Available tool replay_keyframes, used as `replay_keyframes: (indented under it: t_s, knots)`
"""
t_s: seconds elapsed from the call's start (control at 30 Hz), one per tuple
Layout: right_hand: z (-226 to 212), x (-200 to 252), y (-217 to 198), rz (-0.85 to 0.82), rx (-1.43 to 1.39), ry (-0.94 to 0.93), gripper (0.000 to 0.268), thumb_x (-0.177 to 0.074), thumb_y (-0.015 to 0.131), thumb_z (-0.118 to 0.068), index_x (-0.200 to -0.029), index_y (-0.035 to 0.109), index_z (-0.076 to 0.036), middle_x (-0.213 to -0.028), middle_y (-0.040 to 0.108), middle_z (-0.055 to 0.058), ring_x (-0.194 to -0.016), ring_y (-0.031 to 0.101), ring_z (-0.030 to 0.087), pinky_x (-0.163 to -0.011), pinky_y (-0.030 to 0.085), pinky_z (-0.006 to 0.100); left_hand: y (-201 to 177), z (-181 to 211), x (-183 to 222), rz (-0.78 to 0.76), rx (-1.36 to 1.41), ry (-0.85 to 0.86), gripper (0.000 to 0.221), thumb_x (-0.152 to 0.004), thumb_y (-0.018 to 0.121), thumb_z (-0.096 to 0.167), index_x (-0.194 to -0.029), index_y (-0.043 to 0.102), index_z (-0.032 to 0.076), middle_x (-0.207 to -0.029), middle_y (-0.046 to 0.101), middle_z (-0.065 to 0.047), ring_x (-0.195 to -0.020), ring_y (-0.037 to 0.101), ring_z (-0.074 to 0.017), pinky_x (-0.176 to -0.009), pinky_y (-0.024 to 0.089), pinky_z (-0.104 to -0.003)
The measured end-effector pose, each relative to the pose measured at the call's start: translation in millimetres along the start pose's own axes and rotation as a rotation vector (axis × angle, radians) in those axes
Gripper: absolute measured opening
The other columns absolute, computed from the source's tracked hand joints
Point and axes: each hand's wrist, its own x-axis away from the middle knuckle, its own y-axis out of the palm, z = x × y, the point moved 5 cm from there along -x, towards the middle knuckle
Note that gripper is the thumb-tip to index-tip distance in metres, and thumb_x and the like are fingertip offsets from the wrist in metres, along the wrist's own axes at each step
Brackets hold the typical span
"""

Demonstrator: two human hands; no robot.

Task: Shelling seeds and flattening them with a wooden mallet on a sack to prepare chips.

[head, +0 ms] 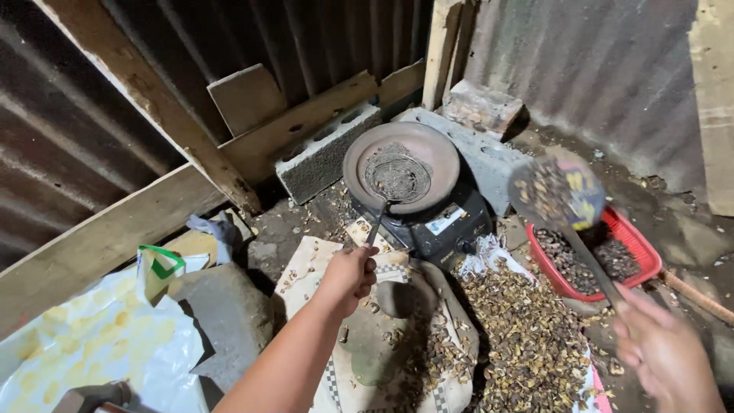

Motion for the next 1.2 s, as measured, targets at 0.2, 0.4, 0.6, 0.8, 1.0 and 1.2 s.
replay_keyframes:
  t_s: [0.2, 0.4, 0.6, 0.8, 1.0, 1.2]
  knots:
    - [-93.1, 2.1, 138.6, -0.119, 0.097, -0.018, 0.05, -0.102, 0.05, -0.011, -0.152, 0.052, -0.007, -0.072, 0.051, 0.001, -0.048, 0.035, 0.009, -0.041, 0.029, 0.027, -4.5, 28.1, 24.8, -0.073, -0.048, 0.056, 0.022, -0.101, 0.052, 0.024, -0.109, 0.059, 0.005, -0.07, 0.044, 0.001, -0.052, 0.033, -0.0098, -0.044, 0.022, -0.028]
    - [-82.4, -53.2, 230.8, -0.012, 0.6, -0.295, 0.041, -0.1, 0.062, -0.018, -0.14, 0.068, -0.013, -0.068, 0.063, 0.011, -0.048, 0.049, 0.019, -0.047, 0.041, 0.037, -1.9, 71.9, 61.9, -0.036, -0.066, 0.07, 0.025, -0.102, 0.05, 0.026, -0.11, 0.06, 0.005, -0.071, 0.047, 0.0, -0.051, 0.034, -0.0099, -0.046, 0.023, -0.029]
    - [-94.1, -52.6, 260.3, 0.102, 1.048, -0.662, 0.044, -0.099, 0.064, -0.021, -0.143, 0.069, -0.02, -0.082, 0.074, 0.027, -0.06, 0.065, 0.031, -0.06, 0.052, 0.041, -1.2, 95.2, 75.5, -0.111, -0.053, 0.084, 0.026, -0.104, 0.049, 0.029, -0.11, 0.059, 0.005, -0.07, 0.044, 0.001, -0.051, 0.032, -0.0093, -0.045, 0.021, -0.028]
    - [-39.6, -92.1, 284.1, -0.336, 0.464, -0.029, 0.042, -0.098, 0.064, -0.016, -0.14, 0.066, -0.014, -0.063, 0.054, 0.006, -0.046, 0.037, 0.015, -0.043, 0.029, 0.037, -3.0, 102.6, 79.7, -0.139, -0.055, 0.098, 0.027, -0.103, 0.049, 0.03, -0.11, 0.06, 0.006, -0.069, 0.043, 0.002, -0.051, 0.03, -0.008, -0.044, 0.021, -0.027]
    - [-32.3, -88.9, 283.9, -0.32, 0.236, -0.167, 0.043, -0.101, 0.059, -0.015, -0.143, 0.064, -0.01, -0.065, 0.054, 0.004, -0.048, 0.038, 0.014, -0.043, 0.03, 0.036, -9.6, 111.0, 85.7, -0.178, -0.02, 0.123, 0.028, -0.102, 0.051, 0.029, -0.111, 0.063, 0.006, -0.068, 0.042, 0.003, -0.05, 0.03, -0.0072, -0.042, 0.02, -0.026]
    - [-93.9, -12.8, 290.8, -0.032, 0.924, -0.775, 0.046, -0.095, 0.062, -0.022, -0.141, 0.067, -0.02, -0.087, 0.071, 0.028, -0.079, 0.069, 0.042, -0.074, 0.054, 0.047, -18.3, 122.3, 95.8, -0.186, -0.021, 0.139, 0.027, -0.103, 0.051, 0.03, -0.108, 0.062, 0.006, -0.068, 0.043, 0.004, -0.051, 0.029, -0.0066, -0.042, 0.02, -0.025]
